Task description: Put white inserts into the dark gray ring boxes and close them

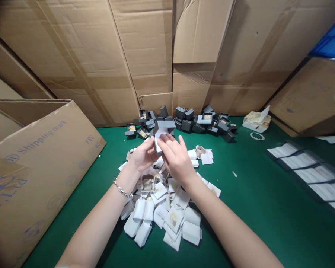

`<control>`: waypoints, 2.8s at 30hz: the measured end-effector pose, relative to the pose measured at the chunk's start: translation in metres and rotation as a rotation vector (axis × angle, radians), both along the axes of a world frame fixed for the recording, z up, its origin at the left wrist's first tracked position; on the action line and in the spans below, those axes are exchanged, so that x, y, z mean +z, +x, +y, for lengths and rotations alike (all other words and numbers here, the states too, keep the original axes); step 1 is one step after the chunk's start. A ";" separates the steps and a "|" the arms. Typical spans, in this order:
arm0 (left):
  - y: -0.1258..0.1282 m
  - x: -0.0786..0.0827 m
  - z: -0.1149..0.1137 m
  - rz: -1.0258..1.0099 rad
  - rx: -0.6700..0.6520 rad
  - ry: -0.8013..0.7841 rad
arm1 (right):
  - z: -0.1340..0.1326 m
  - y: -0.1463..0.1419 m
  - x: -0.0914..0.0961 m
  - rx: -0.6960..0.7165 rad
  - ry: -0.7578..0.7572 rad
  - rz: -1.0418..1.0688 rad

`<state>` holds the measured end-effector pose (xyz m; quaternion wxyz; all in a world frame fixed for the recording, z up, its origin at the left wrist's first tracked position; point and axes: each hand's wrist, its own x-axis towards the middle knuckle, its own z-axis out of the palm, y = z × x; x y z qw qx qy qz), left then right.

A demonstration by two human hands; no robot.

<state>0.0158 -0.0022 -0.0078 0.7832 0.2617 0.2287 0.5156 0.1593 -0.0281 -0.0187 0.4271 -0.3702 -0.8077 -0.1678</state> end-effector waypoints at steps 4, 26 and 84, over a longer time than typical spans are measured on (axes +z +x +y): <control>0.006 -0.002 -0.003 -0.016 -0.038 -0.066 | 0.001 0.003 0.001 -0.024 0.065 0.013; 0.007 0.003 -0.002 -0.064 -0.033 -0.101 | 0.015 0.023 0.007 0.116 0.017 0.240; 0.026 0.007 -0.025 0.357 0.271 0.452 | -0.006 0.018 0.029 0.102 -0.009 0.398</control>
